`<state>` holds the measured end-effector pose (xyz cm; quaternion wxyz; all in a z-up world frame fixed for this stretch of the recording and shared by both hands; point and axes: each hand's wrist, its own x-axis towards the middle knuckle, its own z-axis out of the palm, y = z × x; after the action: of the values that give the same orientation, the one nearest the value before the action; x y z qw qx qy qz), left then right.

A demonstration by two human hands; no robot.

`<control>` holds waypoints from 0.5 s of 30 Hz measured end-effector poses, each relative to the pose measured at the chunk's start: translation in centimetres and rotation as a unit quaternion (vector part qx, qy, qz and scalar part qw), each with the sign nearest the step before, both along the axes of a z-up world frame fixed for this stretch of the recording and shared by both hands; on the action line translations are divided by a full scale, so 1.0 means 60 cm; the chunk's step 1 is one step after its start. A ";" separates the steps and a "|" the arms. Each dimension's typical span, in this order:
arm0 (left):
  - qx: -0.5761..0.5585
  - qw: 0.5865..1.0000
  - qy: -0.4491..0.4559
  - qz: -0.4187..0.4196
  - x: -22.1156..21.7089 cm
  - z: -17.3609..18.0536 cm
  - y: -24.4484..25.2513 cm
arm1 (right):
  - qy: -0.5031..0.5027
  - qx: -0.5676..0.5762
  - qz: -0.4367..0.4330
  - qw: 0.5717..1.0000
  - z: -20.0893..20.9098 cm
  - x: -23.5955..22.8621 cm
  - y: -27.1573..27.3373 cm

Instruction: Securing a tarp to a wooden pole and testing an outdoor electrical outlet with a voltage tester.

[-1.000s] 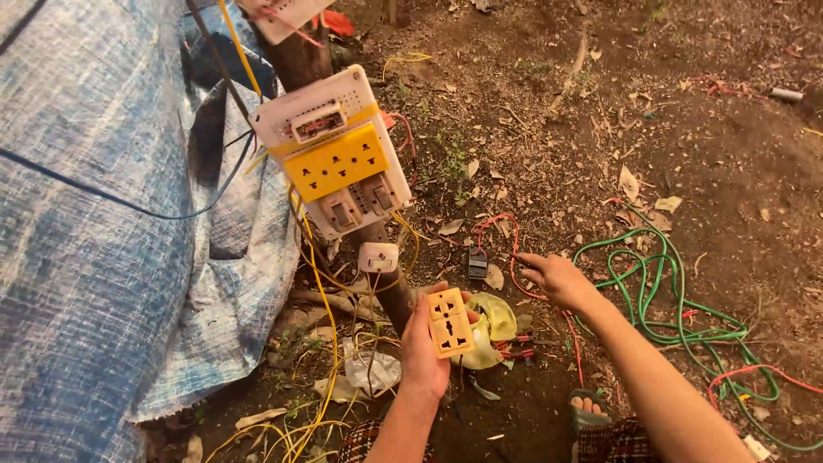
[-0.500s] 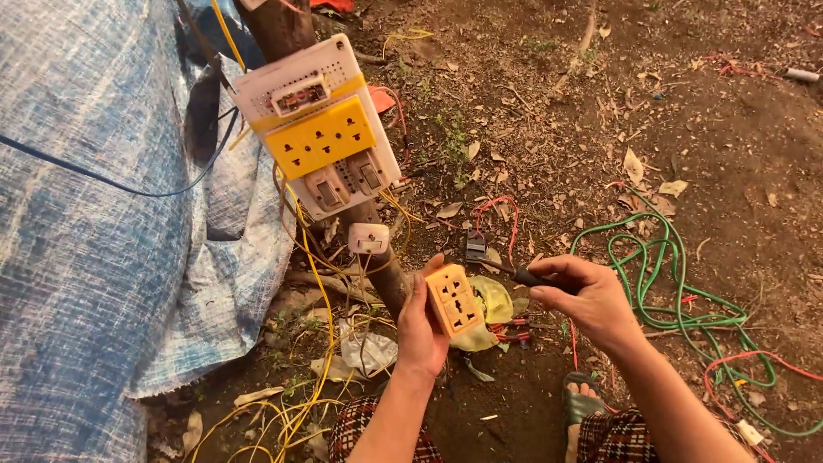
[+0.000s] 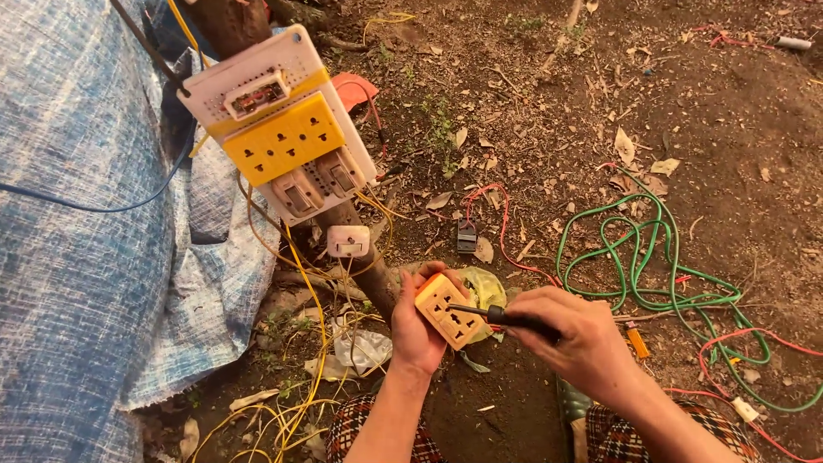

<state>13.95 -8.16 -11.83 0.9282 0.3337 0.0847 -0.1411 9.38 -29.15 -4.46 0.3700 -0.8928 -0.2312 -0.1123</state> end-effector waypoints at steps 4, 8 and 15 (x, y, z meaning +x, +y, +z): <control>-0.002 0.999 0.014 0.040 0.010 -0.007 -0.011 | -0.013 0.004 0.005 1.000 0.000 -0.002 -0.004; 0.052 0.998 0.001 0.038 0.014 -0.001 -0.022 | -0.013 -0.014 -0.002 1.000 -0.006 -0.001 -0.012; 0.102 0.993 -0.018 0.057 0.014 -0.008 -0.038 | -0.049 -0.056 -0.028 0.997 -0.035 -0.002 -0.015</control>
<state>14.80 -10.44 -12.33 0.8971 0.4239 0.1009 -0.0730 9.29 -30.04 -6.55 0.3046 -0.9116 -0.2297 -0.1533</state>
